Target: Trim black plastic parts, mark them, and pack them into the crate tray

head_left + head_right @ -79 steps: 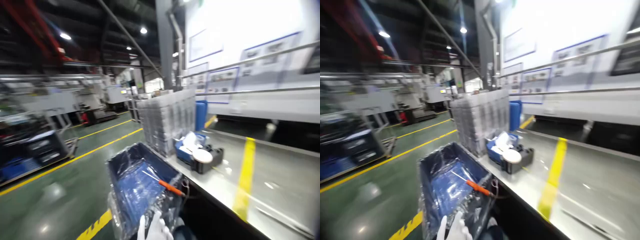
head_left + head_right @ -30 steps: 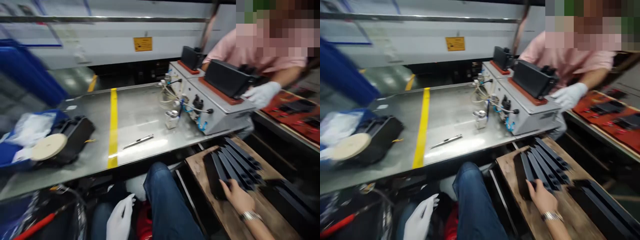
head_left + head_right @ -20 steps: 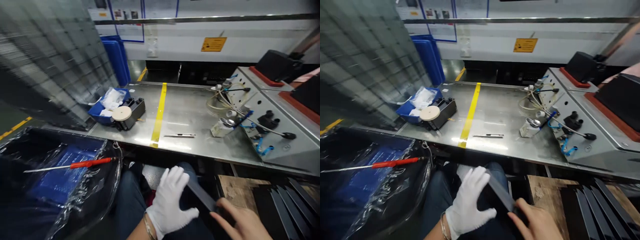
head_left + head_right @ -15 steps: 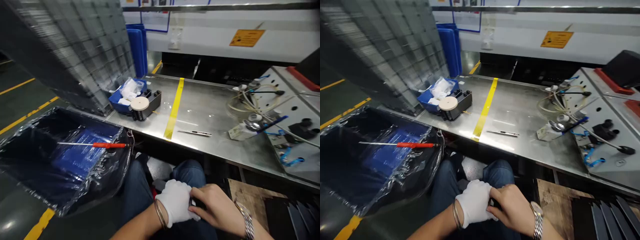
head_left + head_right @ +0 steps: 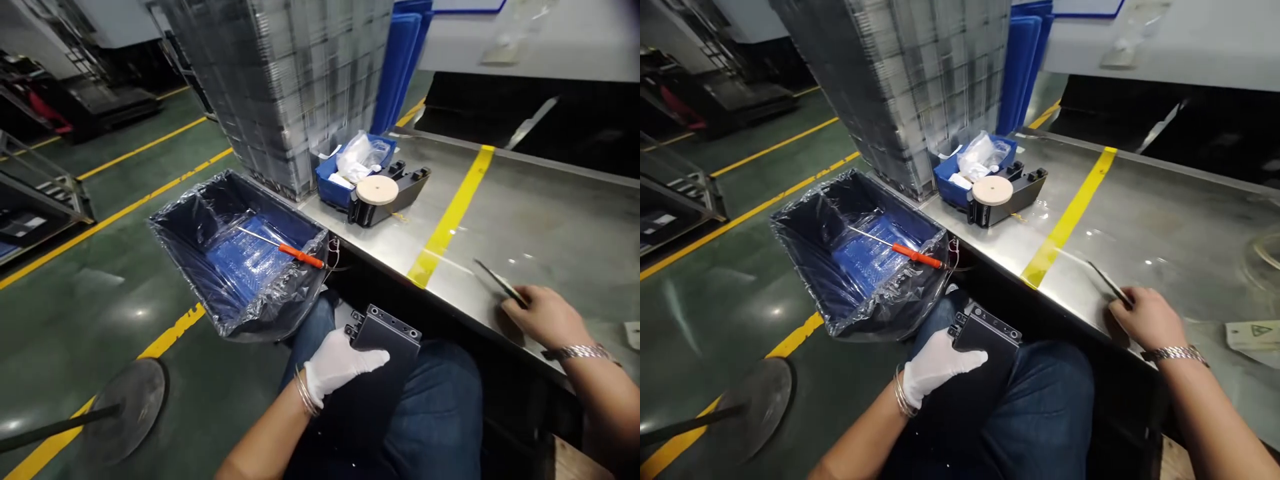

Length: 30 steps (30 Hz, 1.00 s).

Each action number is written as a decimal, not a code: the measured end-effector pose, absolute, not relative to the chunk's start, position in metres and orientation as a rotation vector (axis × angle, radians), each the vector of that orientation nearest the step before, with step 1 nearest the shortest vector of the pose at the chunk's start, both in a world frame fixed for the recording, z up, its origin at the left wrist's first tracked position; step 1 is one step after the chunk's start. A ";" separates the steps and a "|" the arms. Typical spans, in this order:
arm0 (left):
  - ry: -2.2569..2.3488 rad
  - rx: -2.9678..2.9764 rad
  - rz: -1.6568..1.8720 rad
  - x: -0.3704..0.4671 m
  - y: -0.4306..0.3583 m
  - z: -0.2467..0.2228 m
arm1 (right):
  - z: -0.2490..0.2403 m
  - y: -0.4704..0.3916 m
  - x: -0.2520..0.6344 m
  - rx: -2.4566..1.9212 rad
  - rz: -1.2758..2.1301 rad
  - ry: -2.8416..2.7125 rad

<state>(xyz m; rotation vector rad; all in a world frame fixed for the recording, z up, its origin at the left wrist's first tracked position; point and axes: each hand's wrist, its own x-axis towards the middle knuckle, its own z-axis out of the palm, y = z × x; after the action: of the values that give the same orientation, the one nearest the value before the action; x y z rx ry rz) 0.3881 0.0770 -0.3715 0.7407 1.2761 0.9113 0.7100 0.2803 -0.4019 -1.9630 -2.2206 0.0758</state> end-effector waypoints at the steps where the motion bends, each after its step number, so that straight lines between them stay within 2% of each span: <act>1: 1.277 0.763 0.914 0.388 0.077 -0.370 | -0.399 0.272 0.712 -2.016 0.152 -2.151; 4: 1.284 0.855 0.905 0.389 0.078 -0.367 | -0.388 0.233 0.716 -2.132 0.461 -1.913; 8: 1.259 0.862 0.870 0.393 0.081 -0.366 | -0.381 0.162 0.709 -2.045 0.772 -1.703; 14: 1.089 0.183 0.901 0.401 0.085 -0.393 | -0.382 0.085 0.680 -1.761 1.154 -1.363; 18: 0.912 -0.204 0.997 0.405 0.081 -0.413 | -0.380 0.069 0.660 -1.547 1.053 -1.484; 23: 1.004 -0.174 1.195 0.410 0.067 -0.412 | -0.374 0.067 0.634 -1.197 0.744 -1.783; 30: 0.918 -0.185 1.225 0.416 0.059 -0.401 | -0.377 0.063 0.610 -0.935 0.749 -1.900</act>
<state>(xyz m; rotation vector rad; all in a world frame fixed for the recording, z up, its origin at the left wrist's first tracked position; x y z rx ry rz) 0.4162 0.0587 -0.4015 -0.1850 0.9175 1.2248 0.6100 0.0626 -0.3769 -0.9350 -1.8999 0.7488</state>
